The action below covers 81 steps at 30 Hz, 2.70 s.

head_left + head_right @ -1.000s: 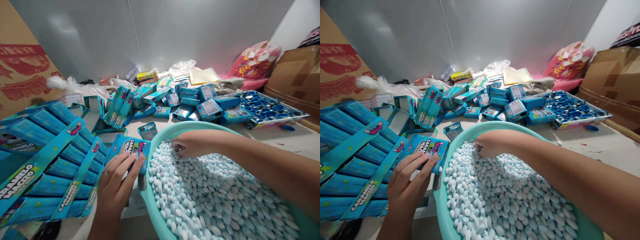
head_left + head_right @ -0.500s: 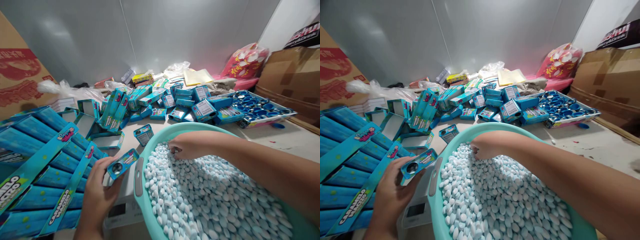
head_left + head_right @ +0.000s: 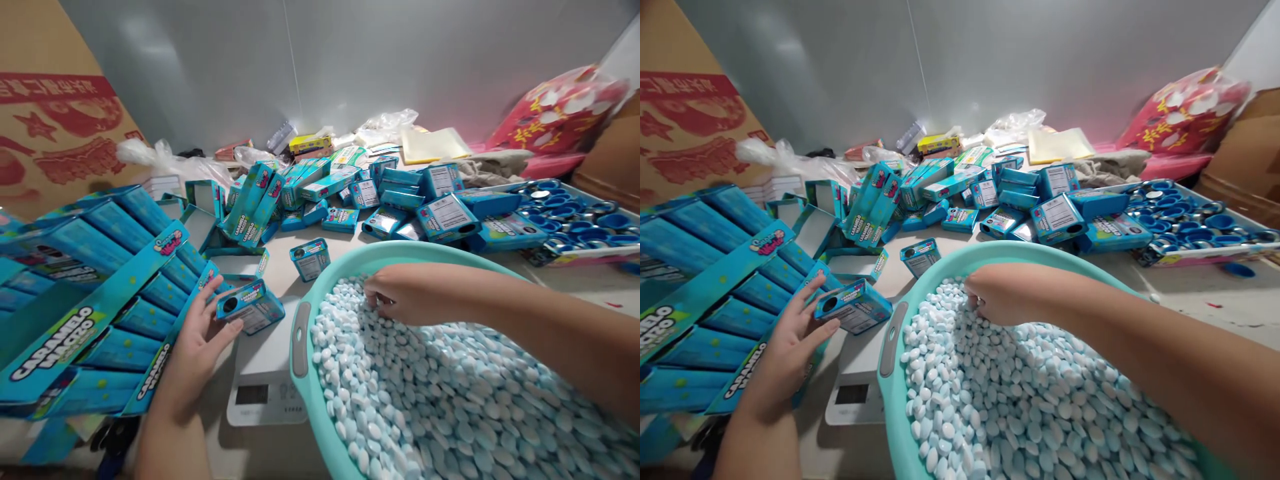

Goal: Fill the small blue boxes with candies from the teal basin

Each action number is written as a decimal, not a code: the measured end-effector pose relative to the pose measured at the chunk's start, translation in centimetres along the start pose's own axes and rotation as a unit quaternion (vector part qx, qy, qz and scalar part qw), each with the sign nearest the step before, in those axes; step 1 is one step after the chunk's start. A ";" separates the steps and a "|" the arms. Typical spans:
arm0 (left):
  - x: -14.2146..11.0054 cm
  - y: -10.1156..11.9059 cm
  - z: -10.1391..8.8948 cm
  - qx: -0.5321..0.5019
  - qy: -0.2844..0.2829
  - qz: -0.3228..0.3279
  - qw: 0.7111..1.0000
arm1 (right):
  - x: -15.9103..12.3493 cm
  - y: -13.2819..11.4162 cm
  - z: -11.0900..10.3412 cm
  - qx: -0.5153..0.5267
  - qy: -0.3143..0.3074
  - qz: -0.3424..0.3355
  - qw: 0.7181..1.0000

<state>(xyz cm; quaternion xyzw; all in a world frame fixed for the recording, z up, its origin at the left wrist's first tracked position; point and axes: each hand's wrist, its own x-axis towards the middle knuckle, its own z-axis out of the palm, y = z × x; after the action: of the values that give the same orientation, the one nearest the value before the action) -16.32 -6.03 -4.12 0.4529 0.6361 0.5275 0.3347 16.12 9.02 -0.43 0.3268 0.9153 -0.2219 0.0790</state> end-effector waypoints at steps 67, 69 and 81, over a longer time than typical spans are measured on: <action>0.9 -0.4 0.2 -0.290 0.130 0.006 0.948 | 13.3 -15.2 -3.3 -0.039 0.114 -0.358 0.926; 0.8 -0.4 0.3 -0.291 0.127 0.009 0.948 | 13.3 -15.1 -3.1 -0.037 0.108 -0.361 0.926; 1.0 -0.2 0.1 -0.263 0.129 0.013 0.956 | 9.9 -15.2 -4.1 -0.225 0.144 -0.333 0.904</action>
<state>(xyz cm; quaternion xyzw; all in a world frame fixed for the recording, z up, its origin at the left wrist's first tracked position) -16.64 -5.03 -4.27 0.2854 0.5071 0.7340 0.3503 -1.16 5.95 5.74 0.0046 0.9978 0.0257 -0.0606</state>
